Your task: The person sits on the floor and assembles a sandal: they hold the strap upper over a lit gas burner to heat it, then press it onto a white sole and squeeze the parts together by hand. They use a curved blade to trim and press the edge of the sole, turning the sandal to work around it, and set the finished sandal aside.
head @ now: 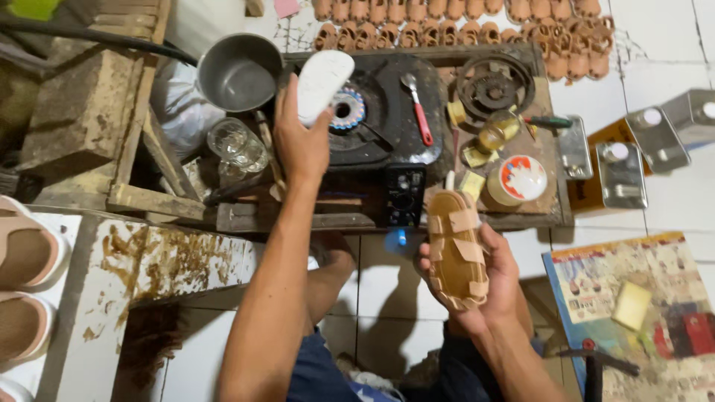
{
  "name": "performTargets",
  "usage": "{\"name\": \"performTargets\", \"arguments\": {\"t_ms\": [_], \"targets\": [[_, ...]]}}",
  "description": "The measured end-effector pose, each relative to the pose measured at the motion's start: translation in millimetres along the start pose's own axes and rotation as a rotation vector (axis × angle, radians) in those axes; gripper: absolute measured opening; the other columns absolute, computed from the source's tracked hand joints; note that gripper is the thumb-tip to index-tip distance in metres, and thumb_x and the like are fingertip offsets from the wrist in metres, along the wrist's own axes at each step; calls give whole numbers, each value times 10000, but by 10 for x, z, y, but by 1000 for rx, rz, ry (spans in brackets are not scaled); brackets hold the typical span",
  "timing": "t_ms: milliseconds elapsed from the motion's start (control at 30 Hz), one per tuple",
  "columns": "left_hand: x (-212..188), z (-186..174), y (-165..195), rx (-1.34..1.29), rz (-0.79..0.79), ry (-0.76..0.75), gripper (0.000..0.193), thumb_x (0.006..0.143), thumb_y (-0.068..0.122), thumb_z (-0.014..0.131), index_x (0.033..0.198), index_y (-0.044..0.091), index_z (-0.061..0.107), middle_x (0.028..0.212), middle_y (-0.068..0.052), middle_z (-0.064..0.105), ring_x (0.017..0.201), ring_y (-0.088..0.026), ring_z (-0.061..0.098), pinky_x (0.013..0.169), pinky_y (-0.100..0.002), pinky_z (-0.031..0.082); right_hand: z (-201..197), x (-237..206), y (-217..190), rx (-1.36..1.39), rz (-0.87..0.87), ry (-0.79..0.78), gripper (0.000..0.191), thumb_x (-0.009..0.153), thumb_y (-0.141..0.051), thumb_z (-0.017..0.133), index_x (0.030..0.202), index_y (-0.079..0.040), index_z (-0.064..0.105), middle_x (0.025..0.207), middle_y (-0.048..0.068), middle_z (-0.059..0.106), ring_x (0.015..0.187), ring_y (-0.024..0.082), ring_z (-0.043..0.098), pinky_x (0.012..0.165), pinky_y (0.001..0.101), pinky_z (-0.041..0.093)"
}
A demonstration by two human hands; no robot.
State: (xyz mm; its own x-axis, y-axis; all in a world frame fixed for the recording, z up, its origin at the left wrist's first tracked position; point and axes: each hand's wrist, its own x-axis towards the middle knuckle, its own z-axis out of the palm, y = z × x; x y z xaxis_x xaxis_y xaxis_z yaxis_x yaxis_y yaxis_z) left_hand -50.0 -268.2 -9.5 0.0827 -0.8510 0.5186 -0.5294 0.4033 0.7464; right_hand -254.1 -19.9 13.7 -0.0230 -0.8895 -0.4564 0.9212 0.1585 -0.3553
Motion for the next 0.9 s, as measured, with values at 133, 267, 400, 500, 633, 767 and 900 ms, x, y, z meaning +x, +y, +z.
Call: {"name": "performTargets", "arguments": {"t_ms": [133, 267, 400, 500, 633, 767, 900], "targets": [[-59, -82, -61, -147, -163, -39, 812, 814, 94, 843, 1517, 33, 440, 1503, -210, 560, 1386, -320, 576, 1138, -389, 450, 122, 147, -65, -203, 8, 161, 504, 958, -426, 548, 1270, -39, 631, 1036, 160, 721, 849, 310, 704, 738, 443, 591], [-46, -225, 23, -94, -165, -71, 838, 776, 116, 864, 1506, 56, 455, 1461, -194, 582, 1324, -328, 596, 1078, -392, 473, 296, 629, -192, -480, -76, 192, 413, 962, -352, 583, 1256, -68, 639, 1058, 104, 704, 870, 230, 682, 753, 401, 567], [23, -376, 53, -67, -167, -111, 857, 773, 139, 854, 1515, 68, 432, 1367, -173, 629, 1242, -321, 622, 1035, -395, 484, 552, 1343, -303, -805, -324, -59, 297, 961, -210, 706, 1091, 57, 711, 1045, 131, 738, 923, 212, 688, 856, 347, 551], [65, -473, 15, -237, -39, 23, 845, 796, 122, 838, 1516, 45, 403, 1328, -198, 634, 1186, -321, 647, 1018, -420, 515, 847, 1815, -291, -1314, -503, 28, 268, 900, -222, 751, 1091, -35, 774, 945, 70, 766, 813, 137, 674, 760, 309, 525], [51, -531, -45, -847, -441, 218, 426, 1014, 148, 727, 1327, -25, 497, 1203, -249, 683, 999, -305, 713, 821, -434, 617, 1392, 2364, -97, -1713, -731, -130, 367, 925, -305, 747, 1152, -18, 765, 900, 114, 781, 689, 150, 721, 596, 272, 568], [33, -519, -99, -1213, -644, 189, 368, 986, 153, 567, 1325, 75, 447, 1157, -223, 684, 896, -312, 761, 734, -413, 651, 1856, 2789, 159, -1756, -764, -178, 421, 868, -315, 759, 1170, -22, 743, 950, 109, 742, 727, 189, 728, 663, 330, 620], [43, -510, -160, -1205, -625, 236, 349, 1015, 147, 564, 1339, 29, 508, 1194, -221, 694, 965, -319, 762, 792, -424, 648, 2050, 2941, 250, -1991, -1150, -208, 463, 834, -331, 877, 1132, 12, 786, 1080, 201, 719, 1049, 377, 502, 928, 534, 425]]}}
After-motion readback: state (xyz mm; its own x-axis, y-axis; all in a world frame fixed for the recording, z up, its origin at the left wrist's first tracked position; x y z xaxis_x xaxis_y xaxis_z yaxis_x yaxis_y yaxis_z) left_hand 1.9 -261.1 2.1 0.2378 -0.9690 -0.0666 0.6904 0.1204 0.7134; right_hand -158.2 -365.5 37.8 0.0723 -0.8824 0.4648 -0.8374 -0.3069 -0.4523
